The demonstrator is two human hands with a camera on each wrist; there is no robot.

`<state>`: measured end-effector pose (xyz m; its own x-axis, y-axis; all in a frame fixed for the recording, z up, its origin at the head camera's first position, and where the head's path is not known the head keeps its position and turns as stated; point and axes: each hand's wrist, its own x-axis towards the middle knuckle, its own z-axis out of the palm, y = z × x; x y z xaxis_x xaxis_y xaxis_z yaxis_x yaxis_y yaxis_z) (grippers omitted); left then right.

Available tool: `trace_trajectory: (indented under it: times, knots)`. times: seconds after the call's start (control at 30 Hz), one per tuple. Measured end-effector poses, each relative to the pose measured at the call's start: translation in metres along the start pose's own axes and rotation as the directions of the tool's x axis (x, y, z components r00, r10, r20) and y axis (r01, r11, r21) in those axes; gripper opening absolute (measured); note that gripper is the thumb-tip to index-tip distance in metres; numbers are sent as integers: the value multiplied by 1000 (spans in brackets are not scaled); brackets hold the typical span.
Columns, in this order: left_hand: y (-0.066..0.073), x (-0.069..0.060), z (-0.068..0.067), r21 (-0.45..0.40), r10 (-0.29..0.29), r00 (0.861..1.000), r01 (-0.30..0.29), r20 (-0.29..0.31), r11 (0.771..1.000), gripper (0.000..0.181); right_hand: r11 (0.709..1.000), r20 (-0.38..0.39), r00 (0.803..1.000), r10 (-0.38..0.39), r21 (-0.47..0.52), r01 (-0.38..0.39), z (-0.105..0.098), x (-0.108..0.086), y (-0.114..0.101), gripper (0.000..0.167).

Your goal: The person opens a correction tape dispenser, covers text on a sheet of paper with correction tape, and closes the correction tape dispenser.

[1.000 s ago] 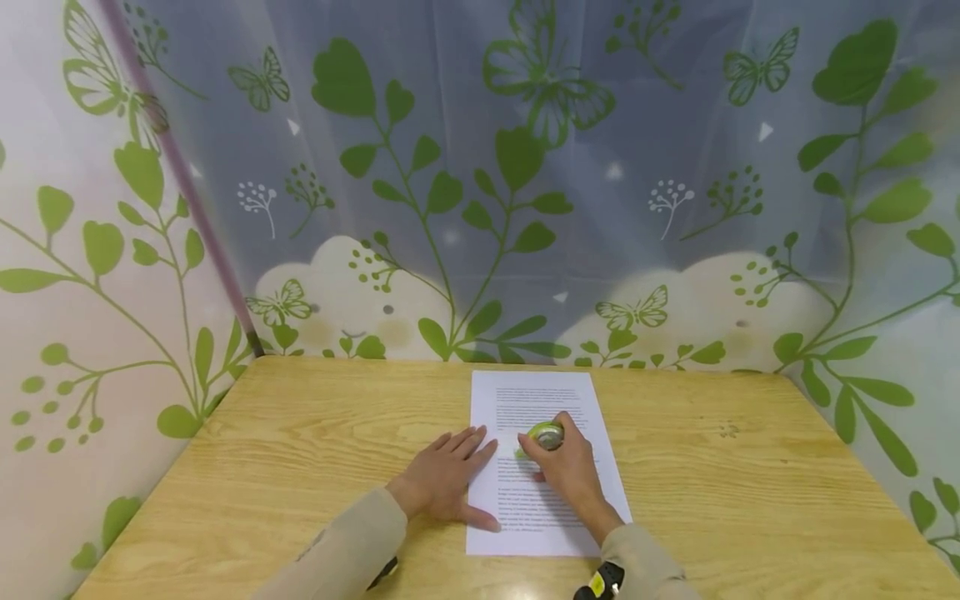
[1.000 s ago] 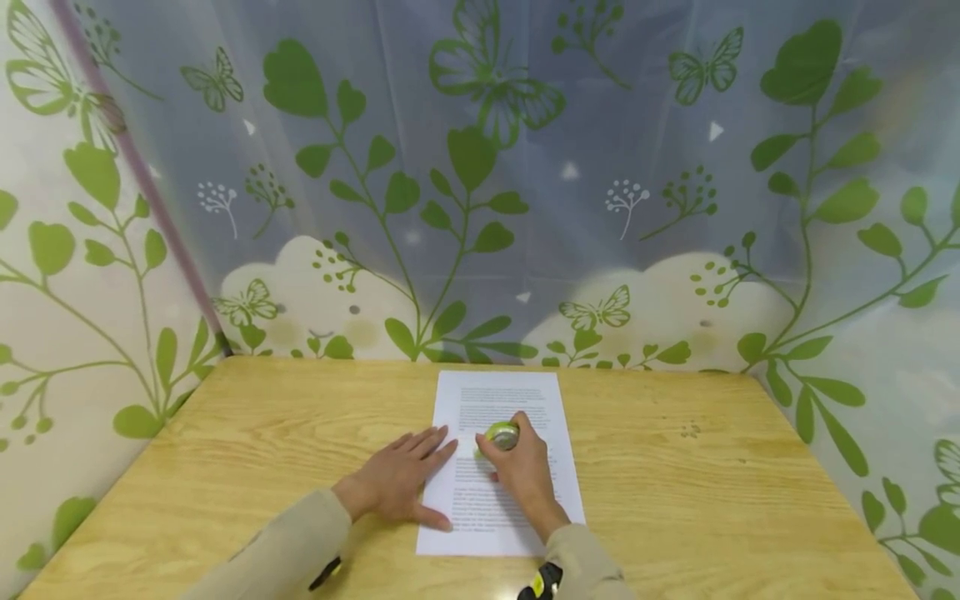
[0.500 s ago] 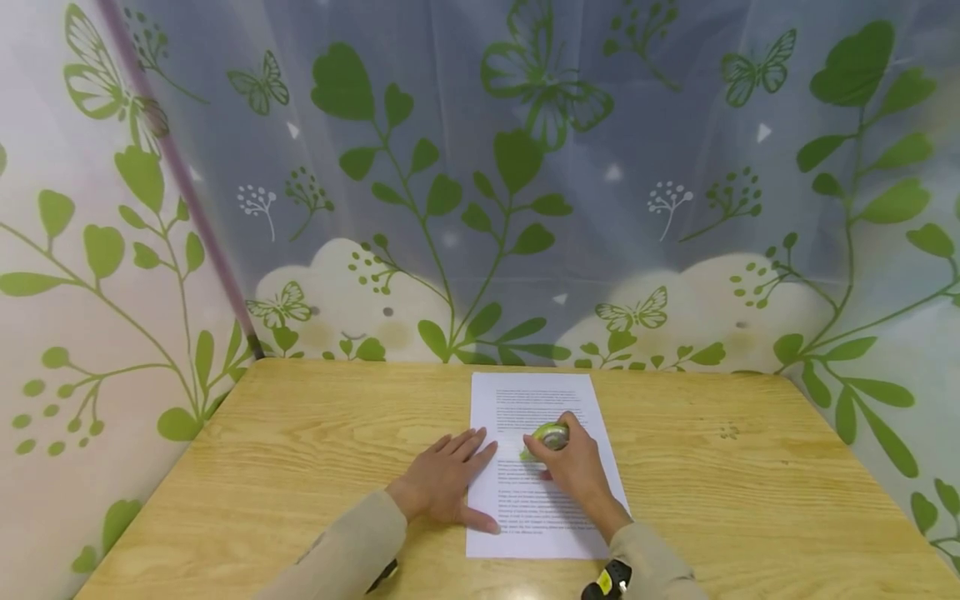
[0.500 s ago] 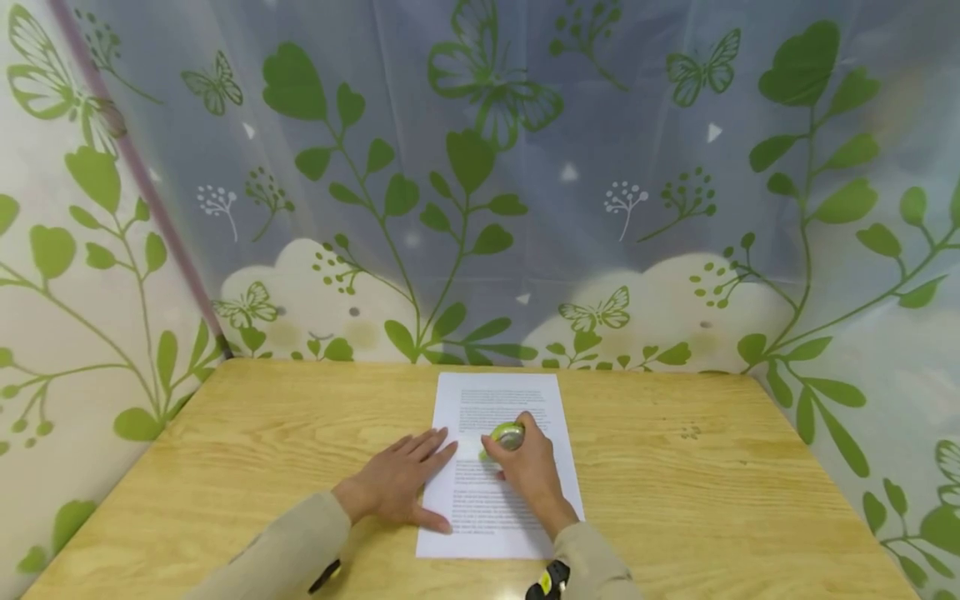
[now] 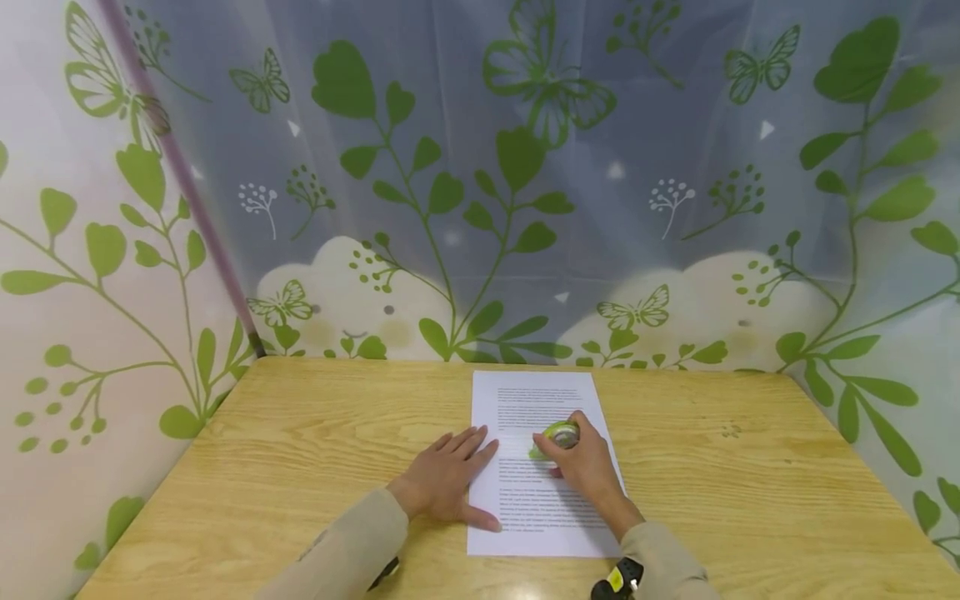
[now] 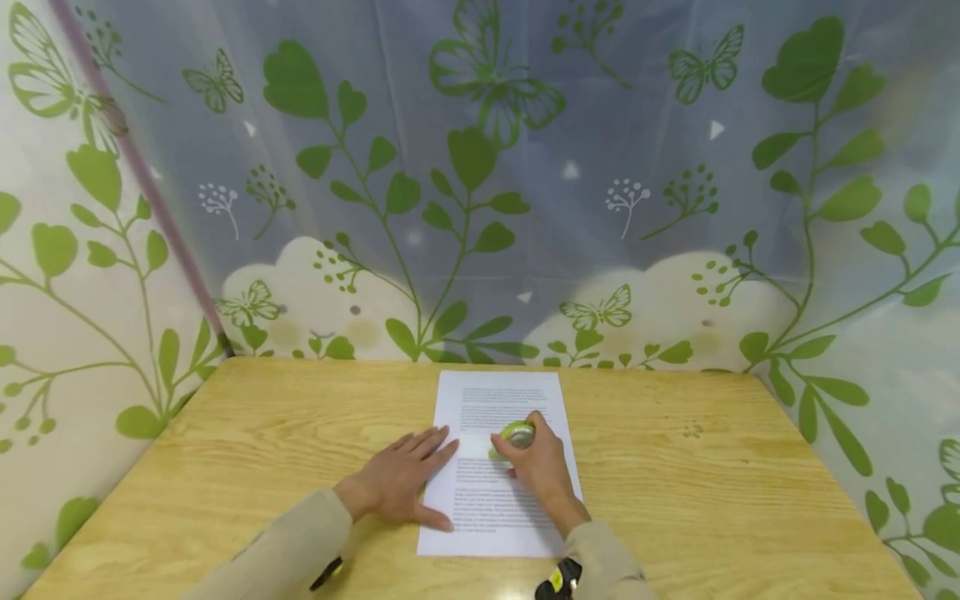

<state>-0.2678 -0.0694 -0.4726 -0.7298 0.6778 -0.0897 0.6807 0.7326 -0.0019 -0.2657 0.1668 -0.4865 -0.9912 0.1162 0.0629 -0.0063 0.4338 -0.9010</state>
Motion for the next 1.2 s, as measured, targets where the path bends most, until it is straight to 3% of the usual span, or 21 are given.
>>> trace_trajectory:
  times: [1.2]
  knots:
    - [0,0,0,-22,-10,1000,10,6,1000,111,994,5,1000,6,-107,-6,-19,0,4,43]
